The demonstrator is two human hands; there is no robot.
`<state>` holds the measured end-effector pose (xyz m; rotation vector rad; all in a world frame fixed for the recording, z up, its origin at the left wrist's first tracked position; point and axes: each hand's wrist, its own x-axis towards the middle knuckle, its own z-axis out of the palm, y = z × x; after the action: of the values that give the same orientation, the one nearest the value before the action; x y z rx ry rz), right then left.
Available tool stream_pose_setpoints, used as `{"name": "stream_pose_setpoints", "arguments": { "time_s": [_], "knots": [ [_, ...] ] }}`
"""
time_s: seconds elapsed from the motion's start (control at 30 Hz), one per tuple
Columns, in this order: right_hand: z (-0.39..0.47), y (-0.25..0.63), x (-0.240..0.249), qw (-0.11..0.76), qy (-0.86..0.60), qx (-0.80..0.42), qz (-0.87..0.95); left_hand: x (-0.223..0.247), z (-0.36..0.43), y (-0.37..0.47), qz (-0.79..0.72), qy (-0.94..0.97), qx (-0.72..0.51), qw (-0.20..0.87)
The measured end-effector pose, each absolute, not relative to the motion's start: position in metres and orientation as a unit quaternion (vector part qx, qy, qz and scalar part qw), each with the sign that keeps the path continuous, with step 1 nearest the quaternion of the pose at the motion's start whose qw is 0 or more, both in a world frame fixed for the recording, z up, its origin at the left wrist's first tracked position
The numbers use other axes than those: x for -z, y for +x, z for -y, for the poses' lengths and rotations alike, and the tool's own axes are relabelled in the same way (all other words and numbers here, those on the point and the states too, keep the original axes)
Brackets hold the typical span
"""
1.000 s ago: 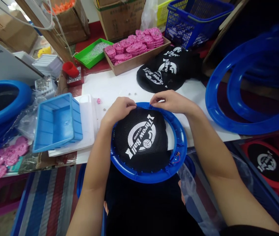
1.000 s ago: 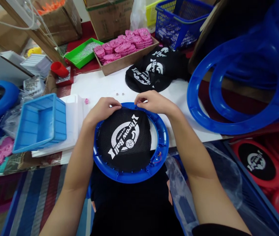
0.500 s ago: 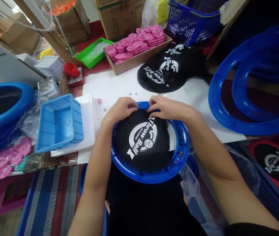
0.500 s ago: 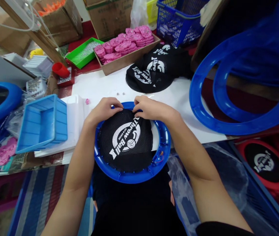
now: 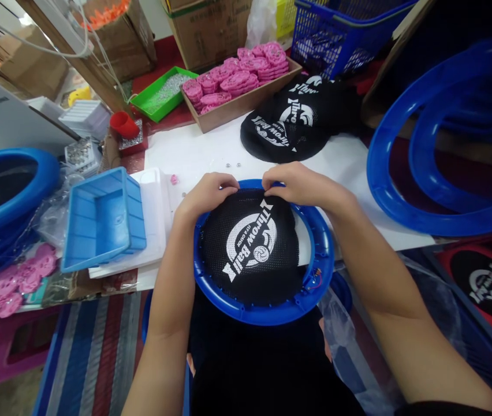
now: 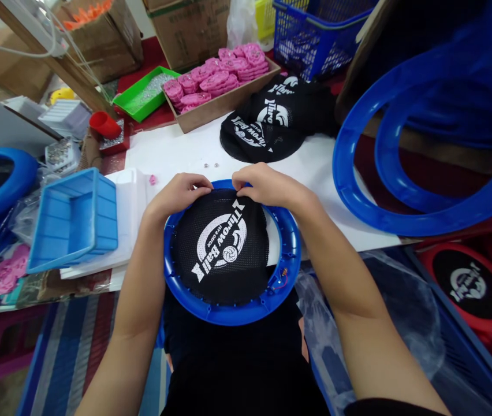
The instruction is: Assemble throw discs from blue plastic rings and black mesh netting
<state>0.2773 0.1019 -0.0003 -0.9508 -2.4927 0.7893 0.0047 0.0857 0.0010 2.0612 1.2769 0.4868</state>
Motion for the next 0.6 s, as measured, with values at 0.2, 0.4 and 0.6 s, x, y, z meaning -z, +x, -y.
{"name": "stream_pose_setpoints", "arguments": {
  "time_s": [0.2,0.4,0.6],
  "knots": [
    [-0.095,0.275,-0.006,0.218,-0.378,-0.355,0.827,0.003,-0.088,0.001,-0.488,0.762,-0.222,0.363],
    [-0.095,0.277,-0.010,0.241,-0.411,-0.395,0.785,0.003,-0.089,-0.003,-0.482,0.748,-0.243,0.386],
    [-0.101,0.283,-0.012,0.223,-0.413,-0.397,0.789,0.006,-0.088,0.005,-0.462,0.773,-0.265,0.345]
  ]
}}
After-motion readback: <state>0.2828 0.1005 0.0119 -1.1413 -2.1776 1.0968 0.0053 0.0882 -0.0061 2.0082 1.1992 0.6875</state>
